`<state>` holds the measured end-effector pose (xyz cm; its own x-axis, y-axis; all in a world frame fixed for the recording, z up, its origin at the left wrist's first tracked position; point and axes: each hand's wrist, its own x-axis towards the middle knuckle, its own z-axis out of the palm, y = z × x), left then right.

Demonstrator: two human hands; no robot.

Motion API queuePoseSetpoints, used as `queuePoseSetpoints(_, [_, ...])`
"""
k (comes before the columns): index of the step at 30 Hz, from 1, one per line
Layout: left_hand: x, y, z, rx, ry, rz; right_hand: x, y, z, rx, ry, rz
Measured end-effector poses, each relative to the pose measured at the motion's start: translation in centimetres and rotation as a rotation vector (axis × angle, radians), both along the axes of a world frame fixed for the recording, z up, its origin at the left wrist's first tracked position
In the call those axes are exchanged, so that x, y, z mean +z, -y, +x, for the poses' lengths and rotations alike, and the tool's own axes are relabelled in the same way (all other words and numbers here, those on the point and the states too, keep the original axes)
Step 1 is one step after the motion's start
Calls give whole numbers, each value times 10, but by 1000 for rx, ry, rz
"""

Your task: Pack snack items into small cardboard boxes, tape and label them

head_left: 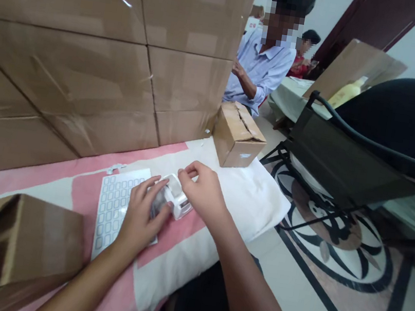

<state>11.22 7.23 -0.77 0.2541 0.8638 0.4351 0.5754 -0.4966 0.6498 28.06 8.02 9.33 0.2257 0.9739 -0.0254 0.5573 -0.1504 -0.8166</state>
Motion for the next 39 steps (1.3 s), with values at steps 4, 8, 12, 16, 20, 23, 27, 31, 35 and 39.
queuePoseSetpoints(4, [1,-2,-1,-12,11,-40,-10,7,10,11,72,-14])
queuePoseSetpoints(8, [2,-1,-2,-14,18,-55,-13,9,16,69,150,-149])
queuePoseSetpoints(12, [4,-1,-1,-17,23,-48,-5,9,15,164,249,-301])
queuePoseSetpoints(16, [5,-1,-1,-15,18,-59,0,9,13,219,144,-326])
queuePoseSetpoints(20, [6,-1,-1,-37,28,-52,0,7,16,245,25,-315])
queuePoseSetpoints(23, [7,0,-2,-46,28,-46,-3,5,18,245,-32,-332])
queuePoseSetpoints(27, [10,0,-2,-45,13,-53,-6,3,20,224,-135,-359])
queuePoseSetpoints(31, [9,0,-2,-46,10,-79,-8,0,17,190,-195,-341])
queuePoseSetpoints(35, [7,0,-2,-54,8,-86,-12,-3,12,184,-205,-333])
queuePoseSetpoints(39, [7,2,-1,-68,-70,-57,-16,-4,9,166,-186,-303])
